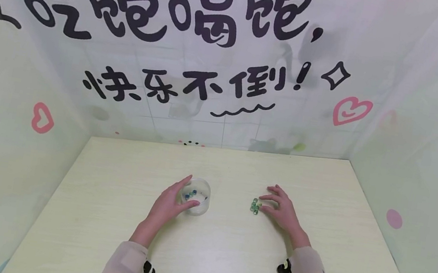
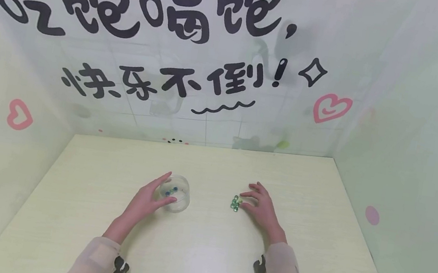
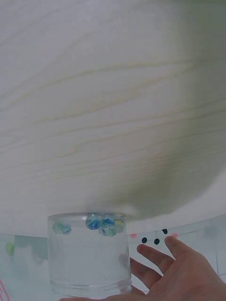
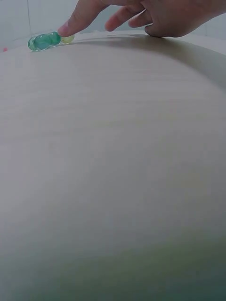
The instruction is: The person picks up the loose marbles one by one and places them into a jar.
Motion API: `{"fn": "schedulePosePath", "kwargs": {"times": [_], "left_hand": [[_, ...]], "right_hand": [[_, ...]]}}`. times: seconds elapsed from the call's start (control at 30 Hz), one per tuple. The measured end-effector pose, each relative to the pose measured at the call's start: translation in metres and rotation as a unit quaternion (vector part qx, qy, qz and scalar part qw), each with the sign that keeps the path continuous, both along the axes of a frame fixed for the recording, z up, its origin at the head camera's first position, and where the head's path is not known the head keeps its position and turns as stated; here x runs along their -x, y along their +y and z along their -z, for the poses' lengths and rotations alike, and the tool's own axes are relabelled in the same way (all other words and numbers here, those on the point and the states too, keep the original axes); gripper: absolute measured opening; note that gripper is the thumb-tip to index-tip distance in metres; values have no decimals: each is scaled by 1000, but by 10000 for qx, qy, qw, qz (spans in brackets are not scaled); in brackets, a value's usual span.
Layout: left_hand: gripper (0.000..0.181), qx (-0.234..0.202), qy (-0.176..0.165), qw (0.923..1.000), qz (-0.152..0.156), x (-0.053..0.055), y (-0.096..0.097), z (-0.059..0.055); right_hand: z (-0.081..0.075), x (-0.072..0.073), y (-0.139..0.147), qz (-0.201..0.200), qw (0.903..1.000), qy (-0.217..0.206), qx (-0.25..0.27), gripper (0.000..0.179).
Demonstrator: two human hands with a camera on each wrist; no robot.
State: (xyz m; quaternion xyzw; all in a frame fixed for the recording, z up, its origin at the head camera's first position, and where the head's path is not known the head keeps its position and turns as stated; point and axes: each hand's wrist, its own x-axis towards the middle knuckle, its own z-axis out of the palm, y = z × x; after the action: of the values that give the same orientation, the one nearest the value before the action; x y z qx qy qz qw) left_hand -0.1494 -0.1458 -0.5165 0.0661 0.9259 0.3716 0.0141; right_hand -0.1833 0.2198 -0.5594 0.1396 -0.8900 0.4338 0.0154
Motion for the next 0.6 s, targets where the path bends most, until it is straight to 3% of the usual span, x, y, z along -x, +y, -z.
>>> {"fn": "schedulePosePath", "kwargs": {"times": [0.37,0.6], "left_hand": [[87,-47,-144,9999,-36,0,1,-2],[87,-13,-62,10000,-16,0,1,-3]], "right_hand": [[-1,1,-3,112,9997,-135,-171,22],[-1,1,-4,161,9994,-219,-225,16]]}}
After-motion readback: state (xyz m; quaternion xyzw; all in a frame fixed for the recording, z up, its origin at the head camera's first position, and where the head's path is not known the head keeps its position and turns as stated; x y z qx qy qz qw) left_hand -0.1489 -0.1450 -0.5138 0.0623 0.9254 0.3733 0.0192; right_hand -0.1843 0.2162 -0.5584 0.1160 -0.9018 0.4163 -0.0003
